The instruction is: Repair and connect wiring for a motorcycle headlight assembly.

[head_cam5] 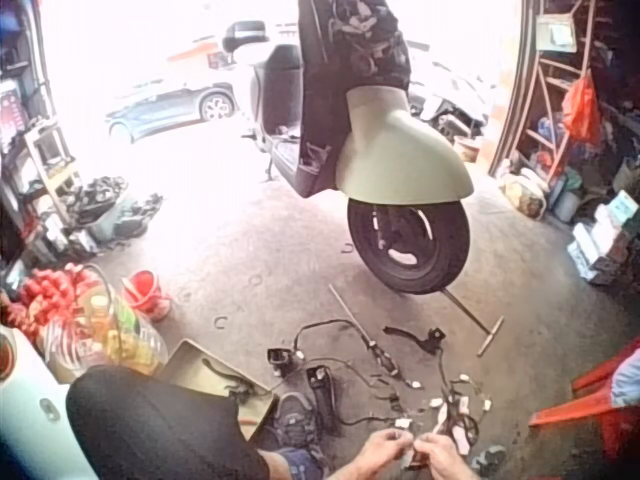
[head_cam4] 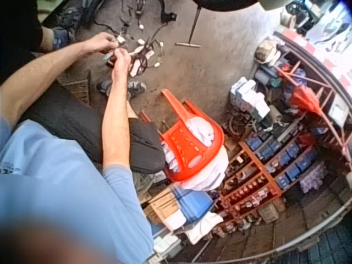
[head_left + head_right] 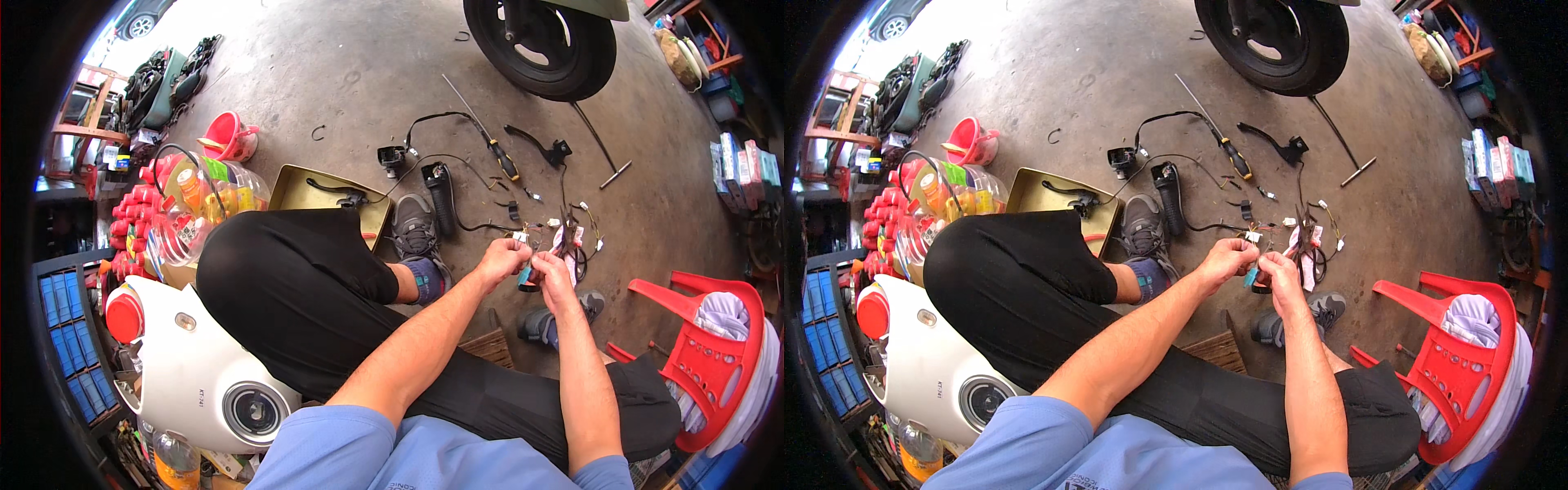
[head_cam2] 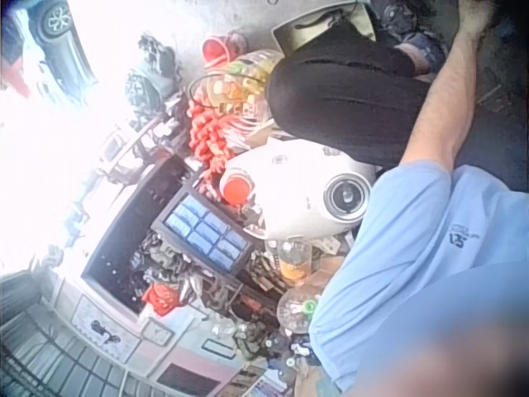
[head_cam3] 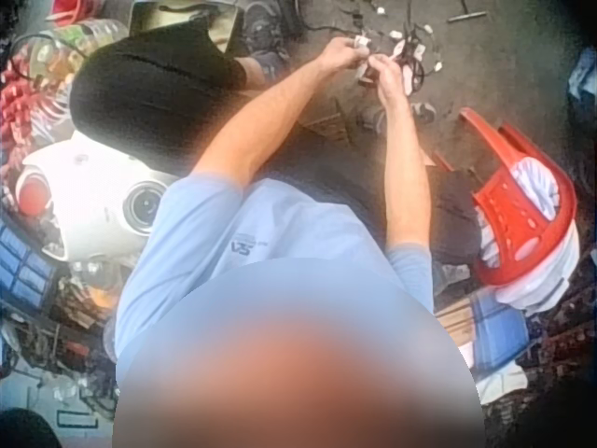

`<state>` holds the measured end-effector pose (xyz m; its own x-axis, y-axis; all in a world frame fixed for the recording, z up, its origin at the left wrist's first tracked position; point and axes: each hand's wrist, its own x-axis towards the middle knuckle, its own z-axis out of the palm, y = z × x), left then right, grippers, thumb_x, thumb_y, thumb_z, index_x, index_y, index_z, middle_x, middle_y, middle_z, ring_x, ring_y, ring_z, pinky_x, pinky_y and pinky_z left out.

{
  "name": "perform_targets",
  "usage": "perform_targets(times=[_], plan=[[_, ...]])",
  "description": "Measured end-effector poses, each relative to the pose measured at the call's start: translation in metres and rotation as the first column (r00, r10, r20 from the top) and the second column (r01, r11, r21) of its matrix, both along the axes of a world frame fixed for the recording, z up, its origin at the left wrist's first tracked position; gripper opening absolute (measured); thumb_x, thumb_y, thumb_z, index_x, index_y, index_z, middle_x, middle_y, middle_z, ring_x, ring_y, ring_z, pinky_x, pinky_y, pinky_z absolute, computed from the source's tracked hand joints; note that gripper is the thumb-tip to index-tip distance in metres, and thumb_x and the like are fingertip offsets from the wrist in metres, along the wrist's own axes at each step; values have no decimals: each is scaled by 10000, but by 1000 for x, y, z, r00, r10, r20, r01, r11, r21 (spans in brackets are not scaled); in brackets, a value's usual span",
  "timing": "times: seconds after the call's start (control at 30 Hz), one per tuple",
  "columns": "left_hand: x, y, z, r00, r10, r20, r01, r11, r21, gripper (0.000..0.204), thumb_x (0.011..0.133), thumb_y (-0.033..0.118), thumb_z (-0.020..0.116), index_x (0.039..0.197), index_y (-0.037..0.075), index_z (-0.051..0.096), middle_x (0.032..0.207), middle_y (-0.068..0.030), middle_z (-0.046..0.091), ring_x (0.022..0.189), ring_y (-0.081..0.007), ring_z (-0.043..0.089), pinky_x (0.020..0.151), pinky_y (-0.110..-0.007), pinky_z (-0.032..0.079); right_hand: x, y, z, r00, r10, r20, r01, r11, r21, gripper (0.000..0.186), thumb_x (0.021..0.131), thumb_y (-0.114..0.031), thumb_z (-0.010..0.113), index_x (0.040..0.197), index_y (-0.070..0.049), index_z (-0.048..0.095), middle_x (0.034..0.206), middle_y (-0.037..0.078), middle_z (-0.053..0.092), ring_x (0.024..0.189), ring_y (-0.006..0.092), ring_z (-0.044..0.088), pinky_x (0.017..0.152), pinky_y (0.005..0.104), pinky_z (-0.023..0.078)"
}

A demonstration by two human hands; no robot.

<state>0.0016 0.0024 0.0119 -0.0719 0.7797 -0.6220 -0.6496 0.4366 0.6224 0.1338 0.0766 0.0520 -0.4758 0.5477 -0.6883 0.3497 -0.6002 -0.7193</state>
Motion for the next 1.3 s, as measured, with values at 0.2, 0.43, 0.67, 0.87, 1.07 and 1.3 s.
perform_targets(times=[0.2,0.43,0.67,0.87,1.07,1.3], plan=[[0,0,3,1000,0,0,0,1000,-8,160,844,215,626,852,58,598,763,-14,592,665,-104,561,620,-259,478,2,0,-2,1000,-14,-5,14,1000,-6,83,851,-162,577,839,-80,564,704,-25,558,607,70,519,585,221,432],[0,0,3,1000,1,-13,-1,1000,-15,177,840,218,631,876,47,608,761,-13,591,651,-97,547,610,-251,473,2,0,-3,1000,-21,4,21,1000,-13,80,854,-160,571,838,-82,560,709,-31,556,611,67,513,588,217,430],[2,0,-3,1000,-6,7,6,1000,1,177,841,216,636,878,45,611,752,-12,593,646,-102,559,618,-254,478,3,0,-1,1000,0,3,0,1000,6,85,854,-169,571,821,-90,566,708,-28,558,609,70,504,590,220,422],[0,-1,0,1000,15,6,-15,1000,12,168,859,219,615,828,55,597,735,-12,593,634,-107,564,609,-254,474,1,0,-4,1000,-17,3,17,1000,-4,92,853,-165,573,827,-77,578,707,-27,556,594,75,499,573,226,418],[0,-2,2,1000,15,16,-15,1000,13,165,869,208,591,822,50,599,732,-14,592,645,-108,564,622,-256,470,0,-1,-3,999,-32,-8,32,999,-5,99,859,-167,573,814,-79,574,696,-30,550,584,68,478,568,219,394],[0,-2,-1,1000,2,21,-2,1000,30,161,880,207,577,833,54,595,741,-17,597,657,-117,577,636,-263,480,7,3,-11,999,22,-36,-22,1000,-7,110,873,-189,568,844,-83,563,737,-10,586,613,85,526,605,239,445]])
